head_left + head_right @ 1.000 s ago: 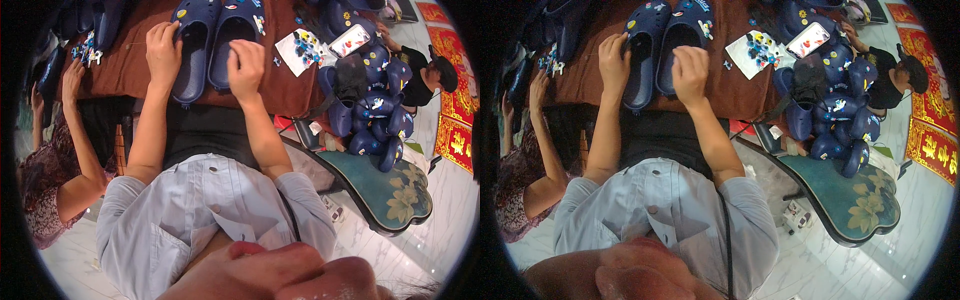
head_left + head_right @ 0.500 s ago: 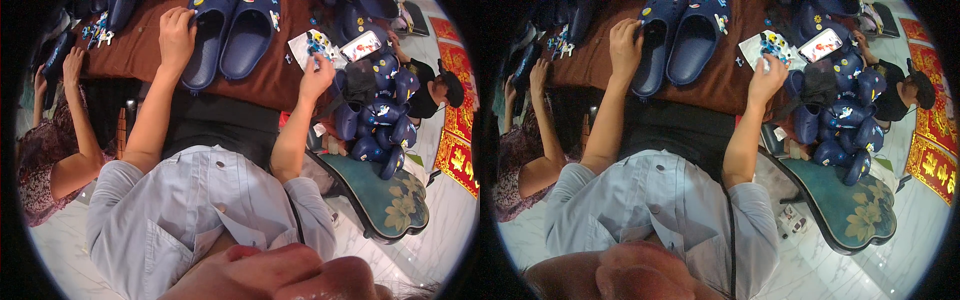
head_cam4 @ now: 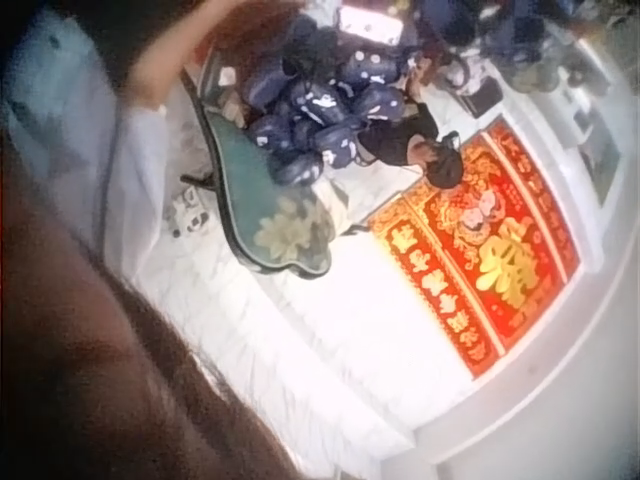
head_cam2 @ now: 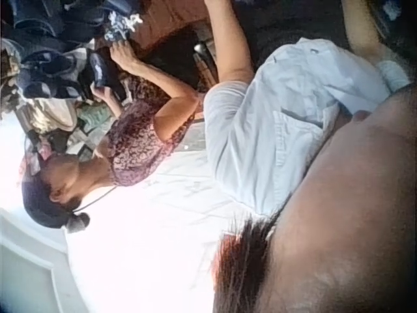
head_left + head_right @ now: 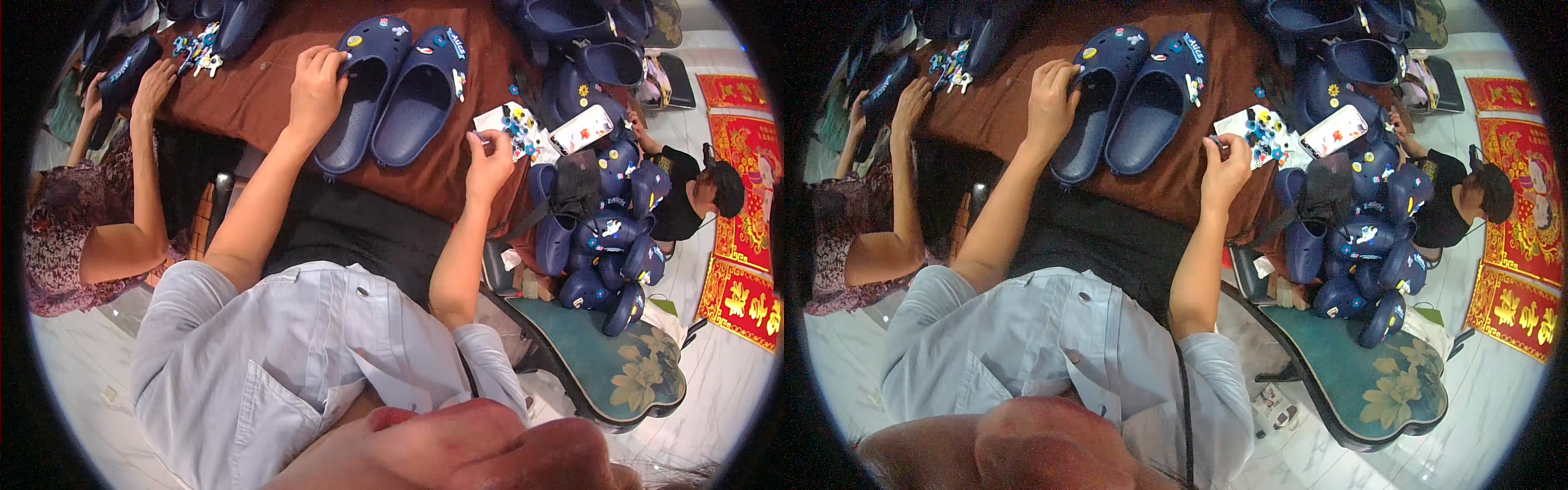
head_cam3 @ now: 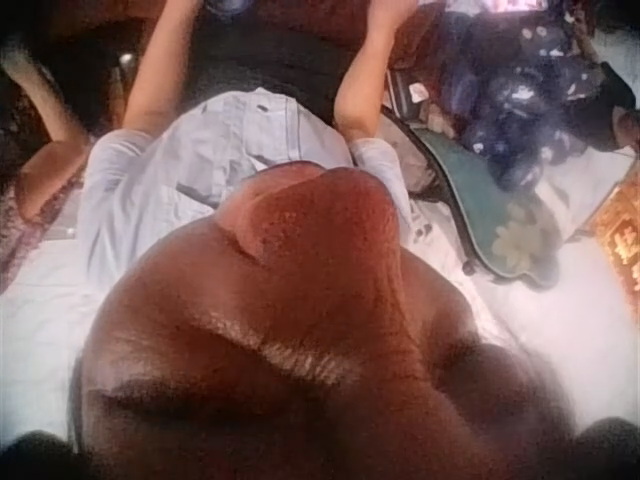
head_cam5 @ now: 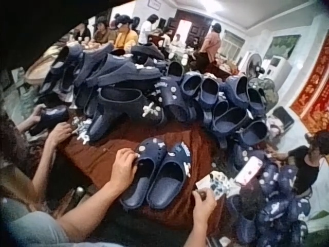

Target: Manually inserting decorative charms into the holes of clogs.

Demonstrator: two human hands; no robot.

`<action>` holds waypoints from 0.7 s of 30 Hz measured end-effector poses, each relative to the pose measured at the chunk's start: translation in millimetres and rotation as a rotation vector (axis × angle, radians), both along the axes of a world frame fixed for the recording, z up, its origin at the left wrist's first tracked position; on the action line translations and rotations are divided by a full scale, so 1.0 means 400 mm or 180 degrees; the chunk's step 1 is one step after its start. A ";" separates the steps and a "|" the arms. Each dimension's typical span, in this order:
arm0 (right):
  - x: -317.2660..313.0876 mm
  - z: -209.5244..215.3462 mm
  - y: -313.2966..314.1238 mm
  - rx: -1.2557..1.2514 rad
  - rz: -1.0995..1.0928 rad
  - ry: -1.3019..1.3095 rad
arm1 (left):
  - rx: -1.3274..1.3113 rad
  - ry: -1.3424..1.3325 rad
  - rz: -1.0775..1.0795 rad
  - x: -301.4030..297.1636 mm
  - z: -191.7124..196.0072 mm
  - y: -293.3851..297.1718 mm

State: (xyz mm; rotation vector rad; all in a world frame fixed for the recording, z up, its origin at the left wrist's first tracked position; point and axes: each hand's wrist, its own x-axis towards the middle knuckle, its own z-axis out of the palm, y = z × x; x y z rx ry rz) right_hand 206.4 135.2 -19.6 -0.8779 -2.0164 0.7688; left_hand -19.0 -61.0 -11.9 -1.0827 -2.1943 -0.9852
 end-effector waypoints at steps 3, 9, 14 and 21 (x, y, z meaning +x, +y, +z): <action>-0.059 0.092 -0.018 0.0291 0.0255 0.0435 | 0.0042 -0.0059 0.0013 -0.003 -0.007 -0.002; -0.249 0.177 -0.077 0.0468 0.1120 0.0646 | 0.0126 -0.0419 0.0018 0.000 -0.004 -0.017; -0.363 0.161 -0.109 0.0719 0.1377 0.0394 | 0.0039 -0.0460 0.0089 0.009 0.005 -0.043; -0.399 0.103 -0.114 0.1603 0.1229 -0.0307 | 0.0144 -0.0568 0.0057 0.008 -0.006 -0.044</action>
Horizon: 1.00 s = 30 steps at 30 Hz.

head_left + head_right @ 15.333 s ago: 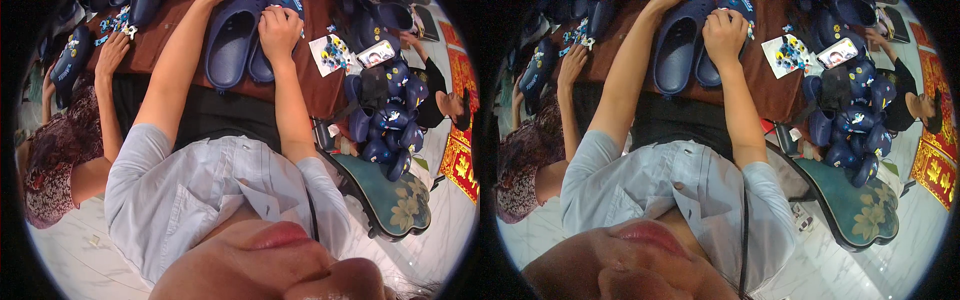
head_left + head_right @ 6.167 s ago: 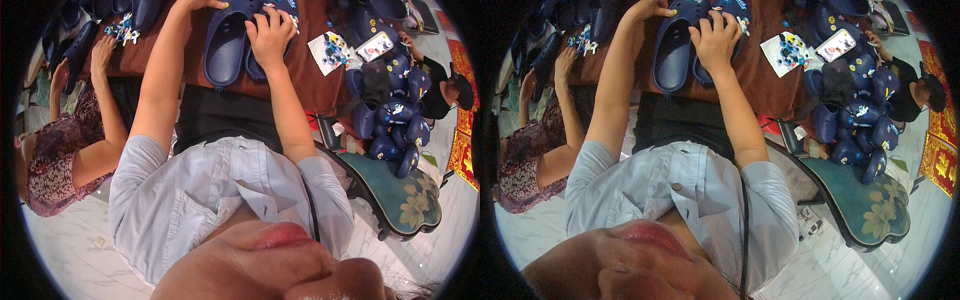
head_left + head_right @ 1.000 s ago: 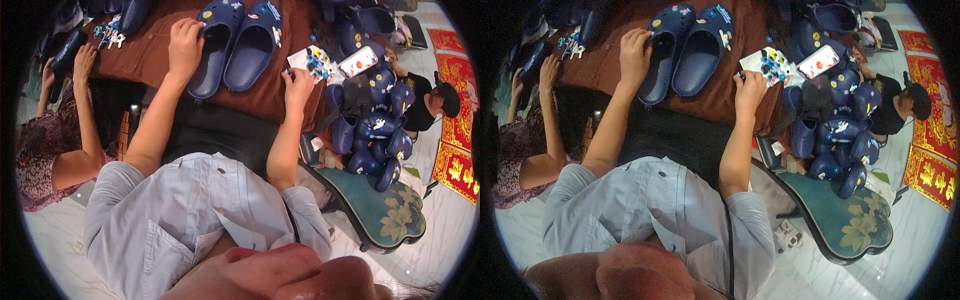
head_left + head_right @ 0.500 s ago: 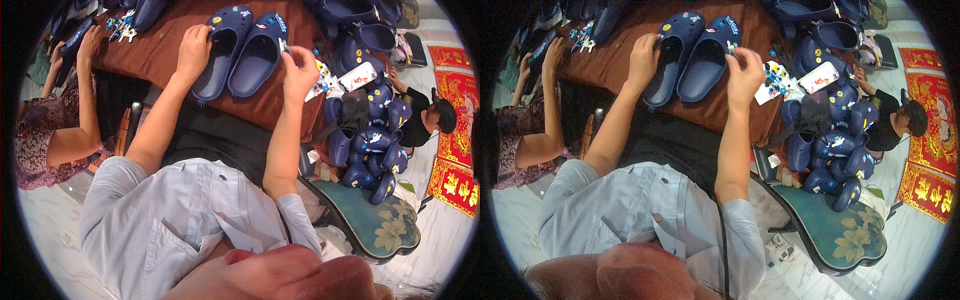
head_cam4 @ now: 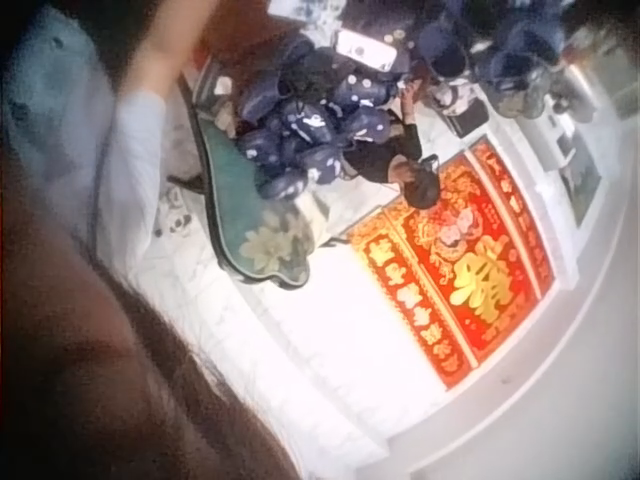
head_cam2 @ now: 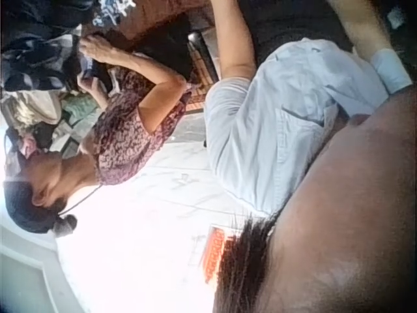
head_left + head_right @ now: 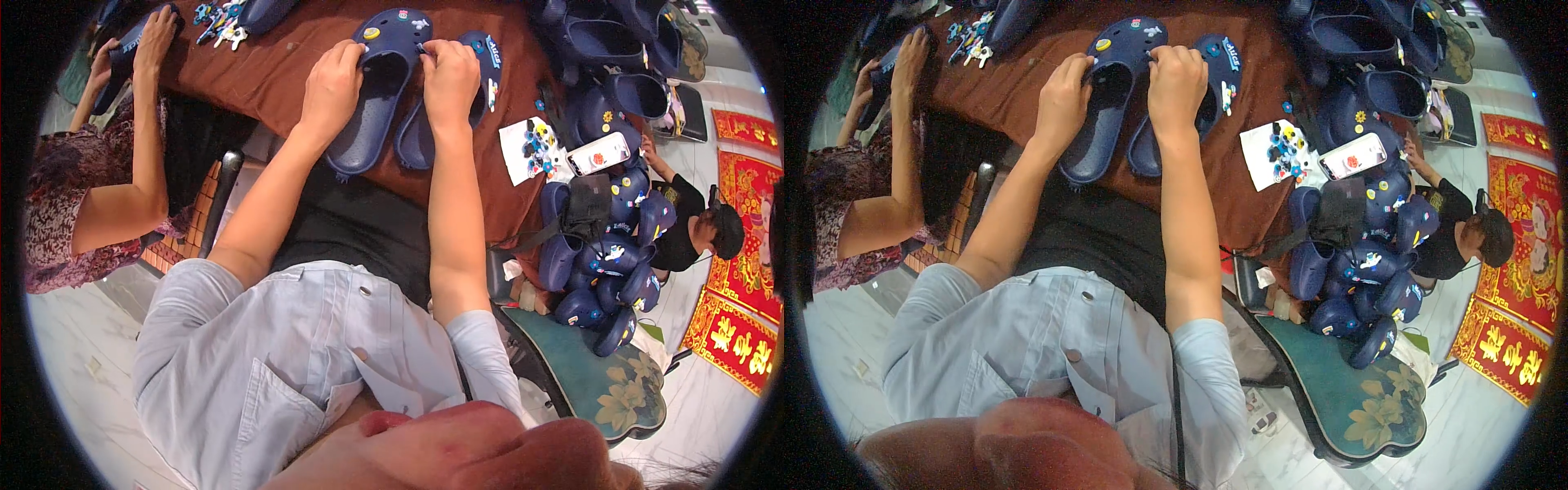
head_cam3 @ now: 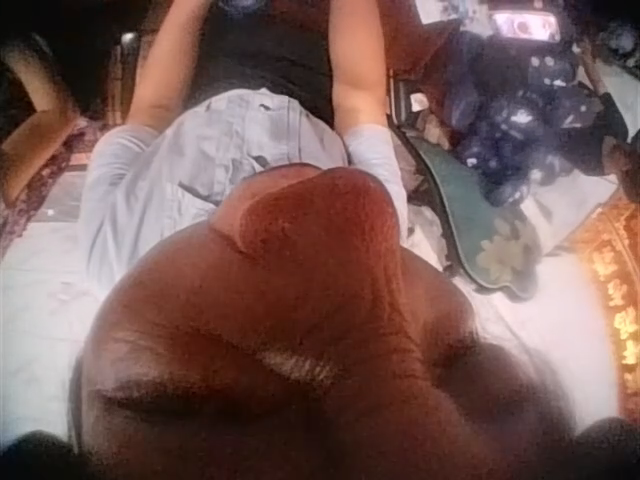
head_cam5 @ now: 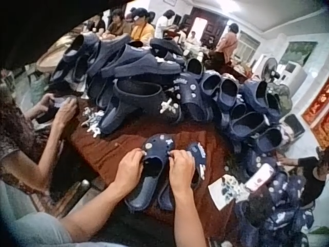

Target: Manually inserting decorative charms into the holes of clogs.

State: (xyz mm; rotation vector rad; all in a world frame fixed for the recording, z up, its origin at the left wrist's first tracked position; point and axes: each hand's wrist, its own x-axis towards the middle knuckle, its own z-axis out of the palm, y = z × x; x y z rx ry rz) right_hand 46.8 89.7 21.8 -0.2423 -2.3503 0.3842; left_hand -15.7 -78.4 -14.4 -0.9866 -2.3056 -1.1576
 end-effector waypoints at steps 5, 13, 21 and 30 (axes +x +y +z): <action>0.015 -0.005 0.003 -0.0097 0.0226 0.0045 | 0.0017 0.0001 0.0026 0.002 0.005 -0.001; 0.022 -0.017 -0.011 -0.0067 0.0333 0.0234 | 0.0090 -0.0039 0.0015 0.000 0.001 0.001; 0.029 -0.024 -0.017 0.0185 0.0330 0.0283 | 0.0047 -0.0041 -0.0043 -0.001 0.002 0.006; -0.001 -0.039 -0.008 0.0194 0.0042 0.0149 | -0.0008 -0.0016 0.0058 -0.017 -0.003 0.005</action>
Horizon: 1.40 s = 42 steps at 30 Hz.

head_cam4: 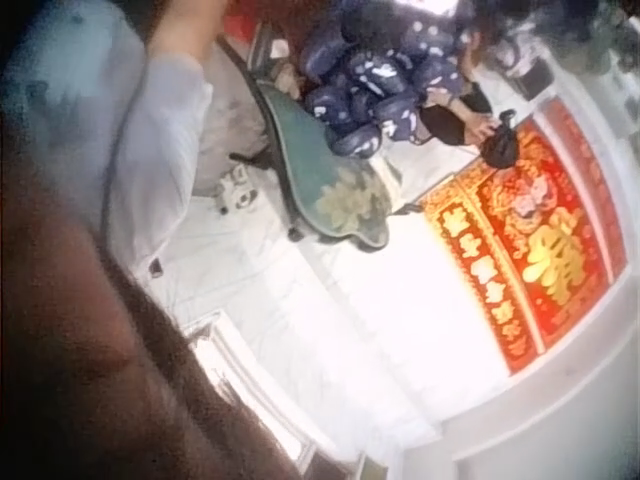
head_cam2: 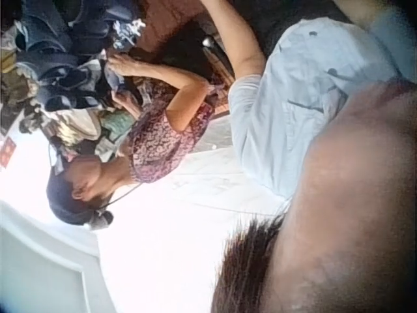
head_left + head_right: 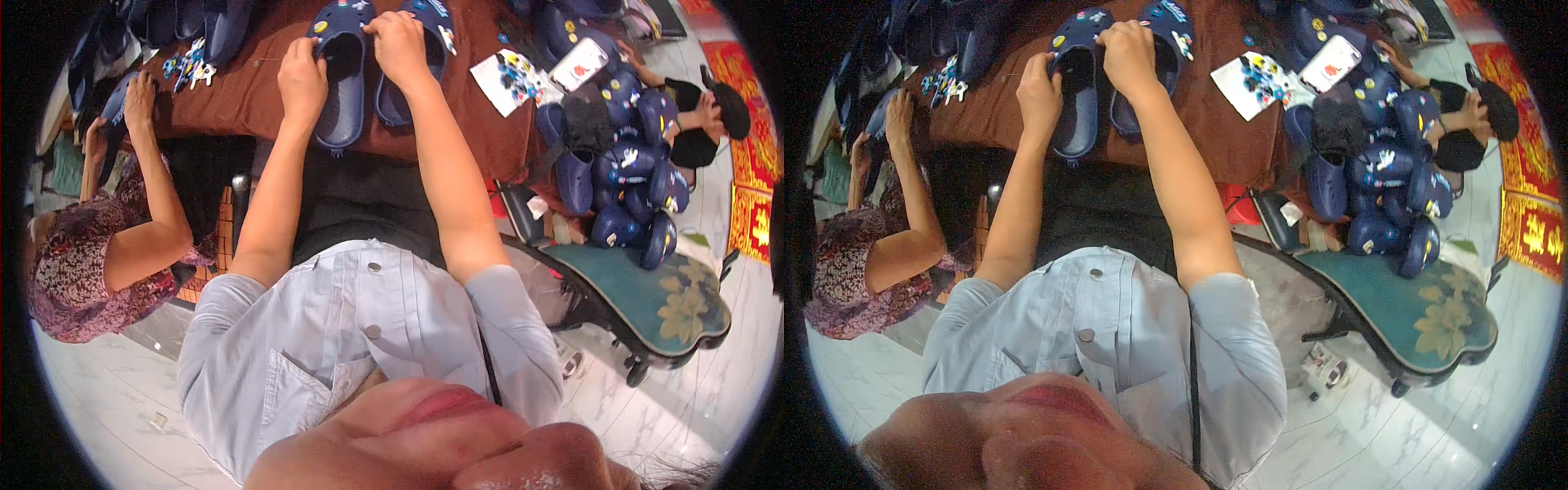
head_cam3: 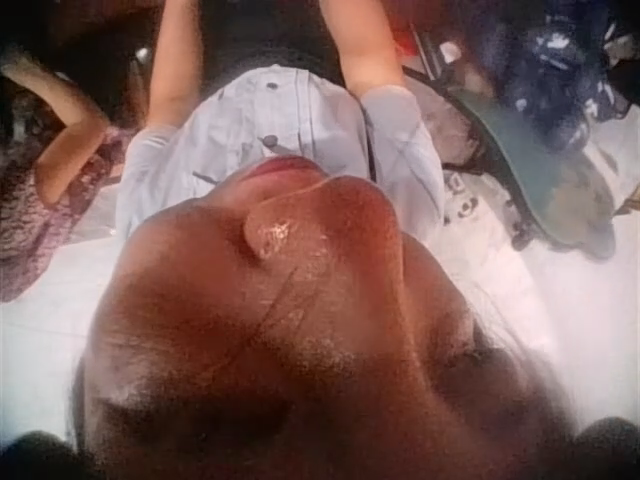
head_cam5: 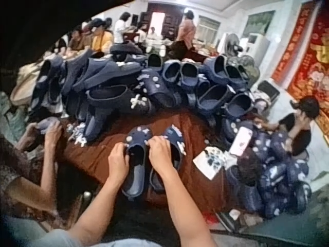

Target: Manually inserting decorative charms into the holes of clogs.

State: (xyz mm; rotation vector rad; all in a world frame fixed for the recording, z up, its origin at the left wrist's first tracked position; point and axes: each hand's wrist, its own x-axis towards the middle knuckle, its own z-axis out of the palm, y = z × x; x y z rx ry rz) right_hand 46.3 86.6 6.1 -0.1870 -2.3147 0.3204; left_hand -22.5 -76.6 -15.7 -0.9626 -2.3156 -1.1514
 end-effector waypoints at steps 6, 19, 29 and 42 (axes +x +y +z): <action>-0.001 -0.018 0.008 -0.0086 -0.0072 0.0101 | -0.0097 0.0030 0.0012 0.005 0.006 0.012; -0.001 -0.018 -0.015 -0.0242 -0.0011 0.0530 | -0.0168 0.0154 0.0042 -0.007 0.011 0.016; 0.008 -0.036 -0.011 -0.0259 0.0154 0.0469 | -0.0071 0.0331 0.0100 0.005 -0.006 0.016; 0.012 -0.018 -0.007 -0.0191 0.0201 0.0356 | -0.0337 0.0349 0.0219 -0.020 -0.012 0.029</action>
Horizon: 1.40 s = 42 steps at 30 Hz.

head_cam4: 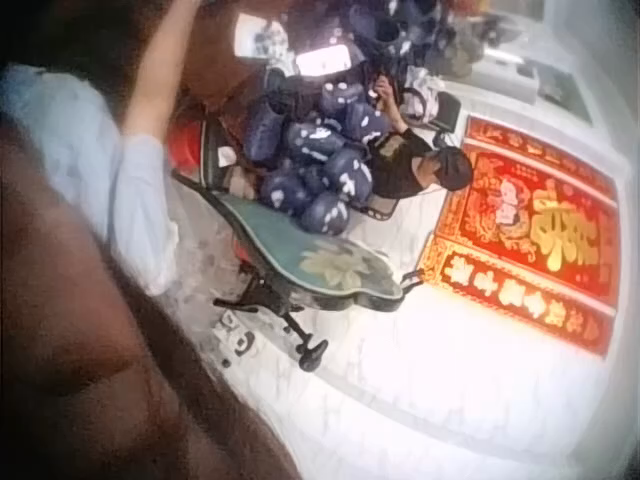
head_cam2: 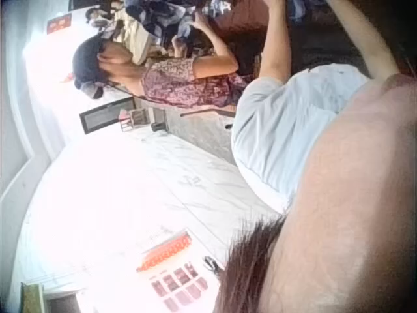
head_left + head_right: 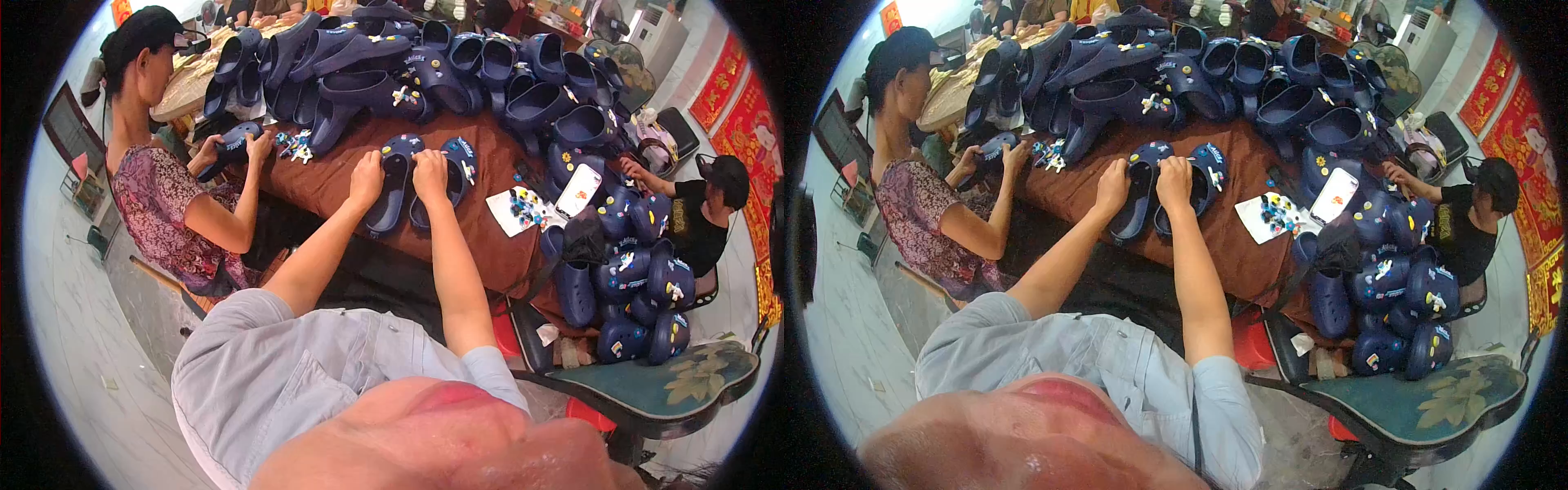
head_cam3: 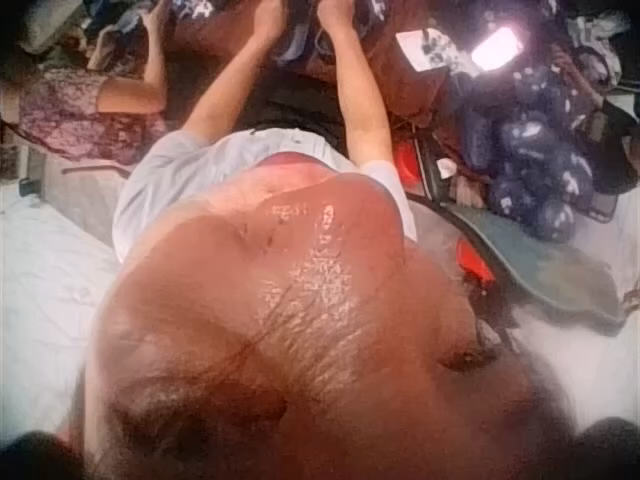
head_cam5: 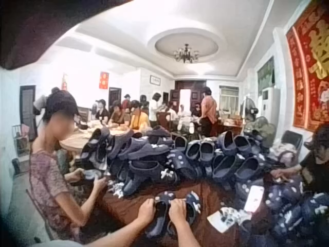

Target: Manually inserting decorative charms into the holes of clogs.

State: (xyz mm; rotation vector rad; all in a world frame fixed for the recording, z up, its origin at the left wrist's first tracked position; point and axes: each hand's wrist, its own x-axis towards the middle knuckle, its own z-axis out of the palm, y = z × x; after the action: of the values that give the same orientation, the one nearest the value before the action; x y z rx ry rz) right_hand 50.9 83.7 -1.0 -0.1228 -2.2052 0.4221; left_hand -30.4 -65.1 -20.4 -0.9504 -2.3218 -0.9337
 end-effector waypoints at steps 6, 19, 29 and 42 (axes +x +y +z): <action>0.043 -0.015 -0.002 0.0320 0.0051 -0.0112 | 0.0079 0.0005 0.0020 -0.003 -0.009 0.012; 0.270 0.005 0.117 0.0085 -0.0544 0.0544 | 0.0145 0.0105 0.0004 -0.007 -0.017 -0.009; 0.294 -0.137 0.166 -0.0538 -0.1020 0.0022 | 0.0222 -0.0100 -0.0156 0.011 0.001 -0.015; 0.310 -0.103 0.132 -0.0588 -0.0656 -0.0281 | 0.0279 0.0454 -0.0917 0.163 0.102 -0.109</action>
State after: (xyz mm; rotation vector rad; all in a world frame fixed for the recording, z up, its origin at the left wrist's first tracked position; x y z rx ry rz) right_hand 175.0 136.5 -42.3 -0.4723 -2.2085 0.5119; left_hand 34.9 -108.6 20.4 -1.2932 -2.0428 -1.0329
